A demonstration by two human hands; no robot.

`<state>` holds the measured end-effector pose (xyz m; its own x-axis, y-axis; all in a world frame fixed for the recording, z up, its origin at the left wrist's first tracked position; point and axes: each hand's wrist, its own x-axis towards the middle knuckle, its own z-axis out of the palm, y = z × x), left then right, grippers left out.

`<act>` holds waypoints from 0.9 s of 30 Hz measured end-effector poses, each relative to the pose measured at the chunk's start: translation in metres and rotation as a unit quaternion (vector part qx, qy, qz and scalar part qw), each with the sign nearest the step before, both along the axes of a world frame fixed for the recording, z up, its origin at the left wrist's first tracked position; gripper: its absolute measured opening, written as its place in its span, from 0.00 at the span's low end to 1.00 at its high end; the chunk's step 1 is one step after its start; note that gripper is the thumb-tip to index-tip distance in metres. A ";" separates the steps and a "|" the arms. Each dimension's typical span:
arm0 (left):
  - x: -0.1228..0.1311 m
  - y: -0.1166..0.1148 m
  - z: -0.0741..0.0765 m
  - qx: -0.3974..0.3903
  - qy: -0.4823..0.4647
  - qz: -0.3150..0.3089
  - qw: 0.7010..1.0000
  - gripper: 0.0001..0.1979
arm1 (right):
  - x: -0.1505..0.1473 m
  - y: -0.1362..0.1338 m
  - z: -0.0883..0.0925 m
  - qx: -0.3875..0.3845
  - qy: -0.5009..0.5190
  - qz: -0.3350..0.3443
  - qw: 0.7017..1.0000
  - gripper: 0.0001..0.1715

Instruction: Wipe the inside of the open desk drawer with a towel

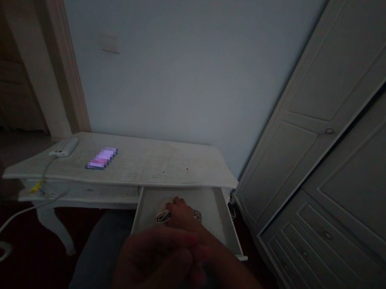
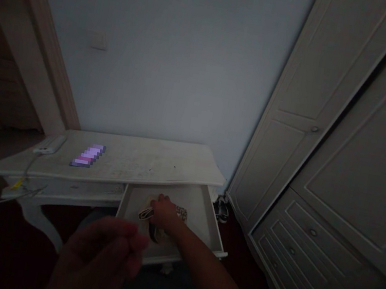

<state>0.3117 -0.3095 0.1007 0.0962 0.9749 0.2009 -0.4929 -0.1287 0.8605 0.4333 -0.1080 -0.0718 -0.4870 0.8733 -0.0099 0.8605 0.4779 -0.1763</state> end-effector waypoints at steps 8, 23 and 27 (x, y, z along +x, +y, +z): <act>0.007 0.012 -0.005 0.012 -0.071 -0.045 0.996 0.07 | 0.001 0.002 -0.001 0.001 -0.003 0.005 1.000 0.26; -0.065 0.024 -0.067 -0.030 -0.075 0.113 0.990 0.17 | 0.002 0.005 -0.013 0.011 -0.002 0.002 1.000 0.25; -0.110 0.020 -0.093 -0.122 -0.175 0.284 0.935 0.27 | 0.003 0.005 -0.013 0.009 -0.002 0.002 1.000 0.25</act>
<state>0.2012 -0.2894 0.0073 -0.4813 0.8694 -0.1116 -0.6618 -0.2769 0.6966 0.4361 -0.1026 -0.0853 -0.4907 0.8713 0.0047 0.8591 0.4847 -0.1643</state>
